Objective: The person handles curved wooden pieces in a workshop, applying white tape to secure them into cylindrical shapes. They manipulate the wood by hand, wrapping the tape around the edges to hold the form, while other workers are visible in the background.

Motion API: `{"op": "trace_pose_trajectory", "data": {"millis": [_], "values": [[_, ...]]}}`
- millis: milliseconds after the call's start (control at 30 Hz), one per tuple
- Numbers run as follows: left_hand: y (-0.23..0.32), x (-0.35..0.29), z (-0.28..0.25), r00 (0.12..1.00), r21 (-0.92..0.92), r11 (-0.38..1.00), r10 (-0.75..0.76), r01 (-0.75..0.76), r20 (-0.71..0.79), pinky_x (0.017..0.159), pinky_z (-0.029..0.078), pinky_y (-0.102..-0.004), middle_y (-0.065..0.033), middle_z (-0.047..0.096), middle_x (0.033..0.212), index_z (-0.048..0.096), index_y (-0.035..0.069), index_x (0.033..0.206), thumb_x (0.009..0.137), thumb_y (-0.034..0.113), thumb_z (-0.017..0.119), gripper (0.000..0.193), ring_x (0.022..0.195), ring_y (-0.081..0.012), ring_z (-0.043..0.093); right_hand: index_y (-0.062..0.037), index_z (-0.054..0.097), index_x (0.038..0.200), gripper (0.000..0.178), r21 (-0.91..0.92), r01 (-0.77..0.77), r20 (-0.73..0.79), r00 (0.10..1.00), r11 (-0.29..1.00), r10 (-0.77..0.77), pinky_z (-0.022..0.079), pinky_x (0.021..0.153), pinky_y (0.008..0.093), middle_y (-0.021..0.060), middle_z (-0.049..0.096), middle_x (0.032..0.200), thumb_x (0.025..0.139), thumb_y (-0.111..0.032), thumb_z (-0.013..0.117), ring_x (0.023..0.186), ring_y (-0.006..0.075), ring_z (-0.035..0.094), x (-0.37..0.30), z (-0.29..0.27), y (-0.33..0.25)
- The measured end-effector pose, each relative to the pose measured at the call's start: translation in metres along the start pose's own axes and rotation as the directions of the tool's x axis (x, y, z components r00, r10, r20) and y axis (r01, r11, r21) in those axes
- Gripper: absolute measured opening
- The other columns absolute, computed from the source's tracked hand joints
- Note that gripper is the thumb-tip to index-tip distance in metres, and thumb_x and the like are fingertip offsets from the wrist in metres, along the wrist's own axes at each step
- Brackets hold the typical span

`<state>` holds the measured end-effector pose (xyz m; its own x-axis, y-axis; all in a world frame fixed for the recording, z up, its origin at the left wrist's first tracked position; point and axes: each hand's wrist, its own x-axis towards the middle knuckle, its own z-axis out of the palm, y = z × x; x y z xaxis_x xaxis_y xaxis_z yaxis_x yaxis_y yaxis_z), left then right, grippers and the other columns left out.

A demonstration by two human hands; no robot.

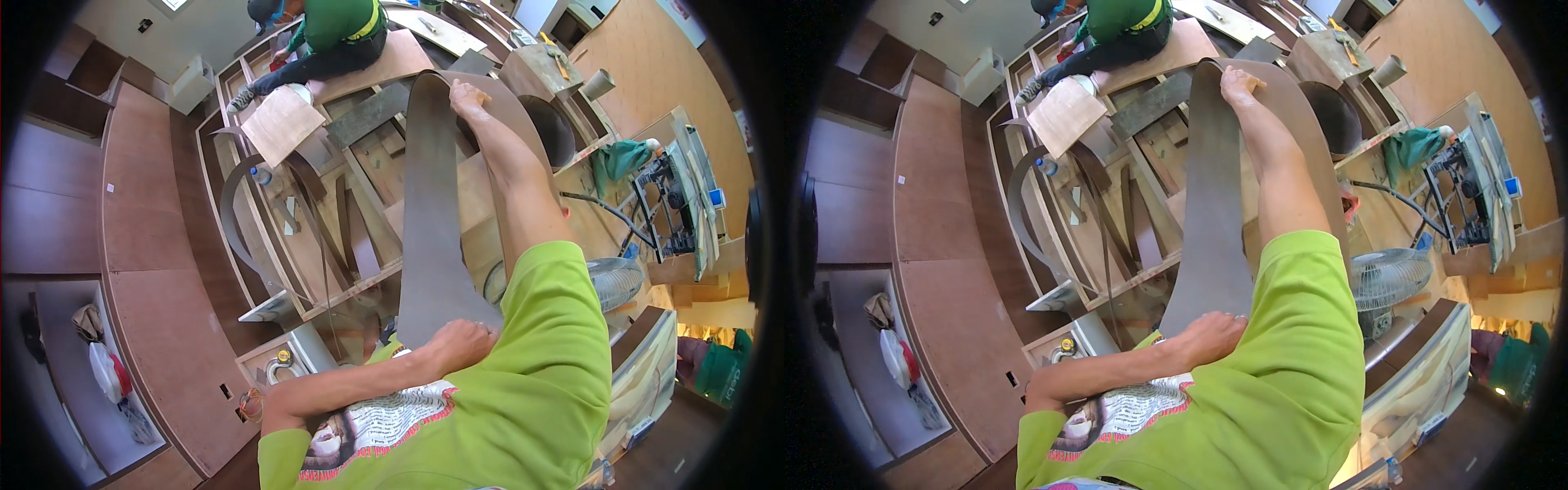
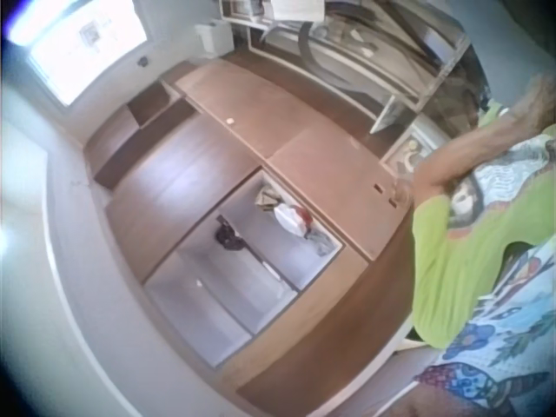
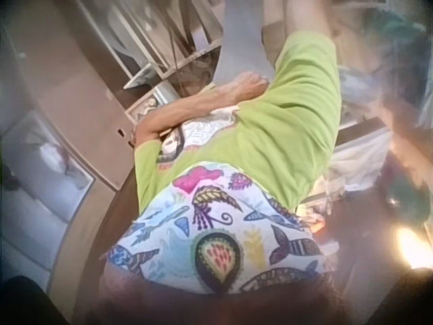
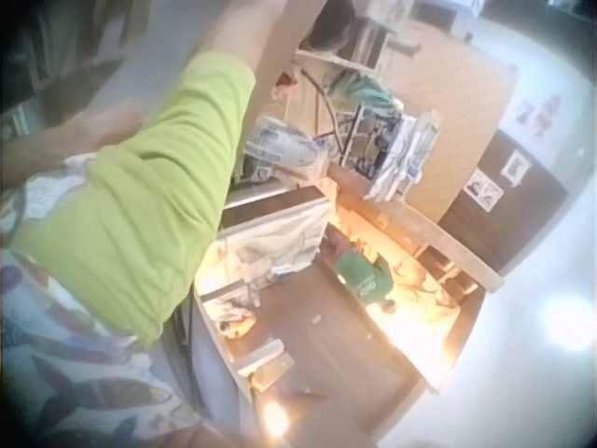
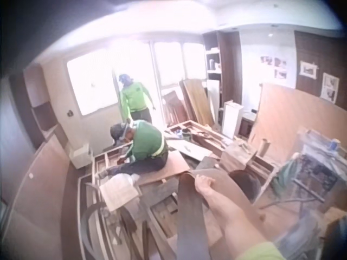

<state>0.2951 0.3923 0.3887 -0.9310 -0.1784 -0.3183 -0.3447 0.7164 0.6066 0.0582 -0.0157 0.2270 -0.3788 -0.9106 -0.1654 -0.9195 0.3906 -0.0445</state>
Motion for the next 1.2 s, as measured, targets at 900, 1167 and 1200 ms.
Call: {"op": "trace_pose_trajectory", "data": {"millis": [900,1167,1200], "values": [[-0.030,-0.059,0.048,0.983,-0.120,0.976,-0.183,0.182,0.000,0.071,0.055,-0.0389,-0.0122,0.068,0.094,0.061,0.006,0.112,0.084,0.010,0.058,0.029,0.084,-0.0311,0.068,-0.0070,0.050,0.117,0.030,-0.041,0.379,-0.067,0.922,0.924,-0.381,0.046,0.090,0.0573,0.0249,0.063,0.115,0.093,-0.020,0.040,0.109,0.0431,0.060,-0.021,0.007,0.044],[-0.042,-0.055,0.044,0.977,0.024,0.977,-0.212,0.212,-0.012,0.068,0.055,-0.0412,-0.0103,0.069,0.091,0.062,0.009,0.114,0.085,0.010,0.058,0.029,0.083,-0.0305,0.069,-0.0066,0.049,0.116,0.030,-0.065,0.340,-0.123,0.930,0.938,-0.346,0.046,0.089,0.0548,0.0262,0.063,0.112,0.094,-0.022,0.037,0.106,0.0446,0.060,0.000,-0.003,0.049],[-0.048,-0.051,0.042,0.978,0.027,0.977,-0.210,0.210,0.011,0.067,0.055,-0.0413,-0.0100,0.069,0.090,0.062,0.010,0.114,0.085,0.010,0.058,0.029,0.082,-0.0304,0.069,-0.0065,0.049,0.116,0.030,-0.070,0.349,-0.126,0.926,0.934,-0.356,0.047,0.089,0.0545,0.0264,0.064,0.112,0.094,-0.022,0.037,0.106,0.0448,0.060,0.001,-0.004,0.037]]}}
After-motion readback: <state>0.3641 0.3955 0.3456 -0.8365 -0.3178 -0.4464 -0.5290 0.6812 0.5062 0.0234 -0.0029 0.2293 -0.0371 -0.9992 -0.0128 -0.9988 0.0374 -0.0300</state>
